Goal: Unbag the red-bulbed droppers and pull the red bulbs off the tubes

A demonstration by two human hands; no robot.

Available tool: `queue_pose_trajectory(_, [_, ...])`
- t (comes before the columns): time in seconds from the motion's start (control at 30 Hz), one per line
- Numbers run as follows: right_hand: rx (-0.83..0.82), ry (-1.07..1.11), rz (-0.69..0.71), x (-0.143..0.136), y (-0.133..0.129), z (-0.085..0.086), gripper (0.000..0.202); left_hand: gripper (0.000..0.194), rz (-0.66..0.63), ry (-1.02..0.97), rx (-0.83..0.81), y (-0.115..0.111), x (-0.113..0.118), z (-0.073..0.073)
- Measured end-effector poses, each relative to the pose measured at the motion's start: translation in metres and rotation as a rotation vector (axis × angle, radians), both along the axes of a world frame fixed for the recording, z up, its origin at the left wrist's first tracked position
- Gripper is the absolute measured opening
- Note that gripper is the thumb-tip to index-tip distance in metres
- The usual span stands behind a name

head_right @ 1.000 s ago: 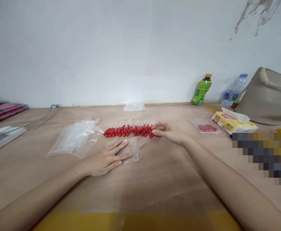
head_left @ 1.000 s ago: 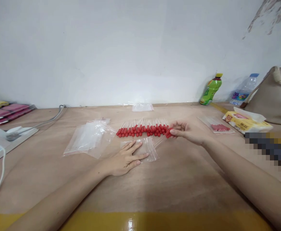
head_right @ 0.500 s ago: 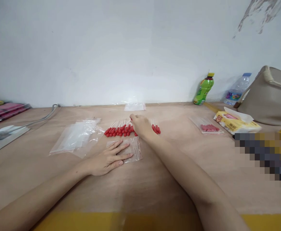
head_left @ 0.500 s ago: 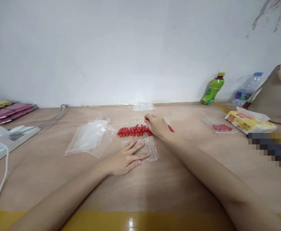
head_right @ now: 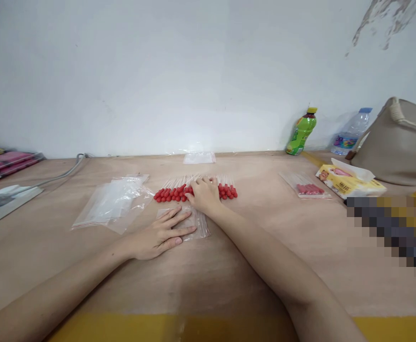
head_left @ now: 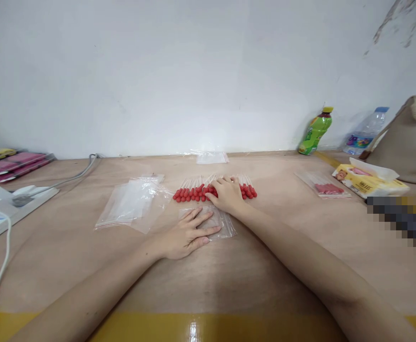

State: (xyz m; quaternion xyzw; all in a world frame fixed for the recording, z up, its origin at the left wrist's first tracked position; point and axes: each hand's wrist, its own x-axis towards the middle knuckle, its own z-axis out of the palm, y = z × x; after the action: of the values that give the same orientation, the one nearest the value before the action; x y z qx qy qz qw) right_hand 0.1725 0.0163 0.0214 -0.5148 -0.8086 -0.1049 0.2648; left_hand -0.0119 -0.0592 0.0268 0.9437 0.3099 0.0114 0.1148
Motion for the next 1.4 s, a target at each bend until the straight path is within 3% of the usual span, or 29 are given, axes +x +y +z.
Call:
queue_pose_trajectory(0.17, [0.085, 0.087, 0.04, 0.016, -0.009, -0.005, 0.02, 0.041, 0.014, -0.032, 0.027, -0.004, 0.001, -0.001])
queue_pose_trajectory(0.27, [0.144, 0.132, 0.127, 0.037, -0.022, -0.01, 0.014, 0.034, 0.101, -0.2, 0.119, -0.001, -0.002, -0.002])
queue_pose_trajectory(0.4, [0.215, 0.132, 0.191, 0.075, -0.038, -0.019, 0.013, 0.027, 0.492, -0.426, 0.398, 0.023, -0.029, 0.005])
queue_pose_trajectory(0.5, [0.233, 0.113, 0.137, 0.104, -0.044, -0.023, 0.013, 0.026, 0.863, -0.321, 0.525, 0.047, -0.067, 0.012])
queue_pose_trajectory(0.57, [0.223, 0.132, 0.046, 0.119, -0.044, -0.023, 0.014, 0.031, 1.094, -0.267, 0.512, 0.061, -0.093, 0.013])
queue_pose_trajectory(0.7, [0.123, 0.204, -0.006, 0.123, -0.047, -0.019, 0.019, 0.053, 1.268, -0.264, 0.325, 0.076, -0.126, 0.007])
queue_pose_trajectory(0.8, [0.047, 0.186, 0.089, 0.108, -0.054, -0.019, 0.02, 0.054, 1.283, -0.336, 0.161, 0.079, -0.134, 0.005])
queue_pose_trajectory(0.87, [0.019, 0.151, 0.142, 0.099, -0.059, -0.02, 0.02, 0.049, 1.305, -0.35, 0.163, 0.078, -0.138, 0.01])
queue_pose_trajectory(1.03, [-0.007, 0.15, 0.116, 0.099, -0.058, -0.025, 0.02, 0.049, 1.405, -0.278, 0.293, 0.069, -0.152, 0.023])
queue_pose_trajectory(1.17, [-0.036, 0.18, 0.037, 0.112, -0.05, -0.025, 0.022, 0.043, 1.381, -0.174, 0.49, 0.067, -0.149, 0.019])
queue_pose_trajectory(1.23, [-0.03, 0.18, -0.022, 0.119, -0.045, -0.023, 0.023, 0.035, 1.261, -0.153, 0.706, 0.064, -0.134, 0.017])
queue_pose_trajectory(1.3, [-0.002, 0.158, -0.123, 0.13, -0.04, -0.021, 0.024, 0.026, 1.047, -0.225, 0.827, 0.058, -0.109, 0.015])
queue_pose_trajectory(1.4, [0.066, 0.073, -0.362, 0.154, -0.029, -0.02, 0.023, 0.017, 0.619, -0.42, 0.588, 0.042, -0.061, 0.011])
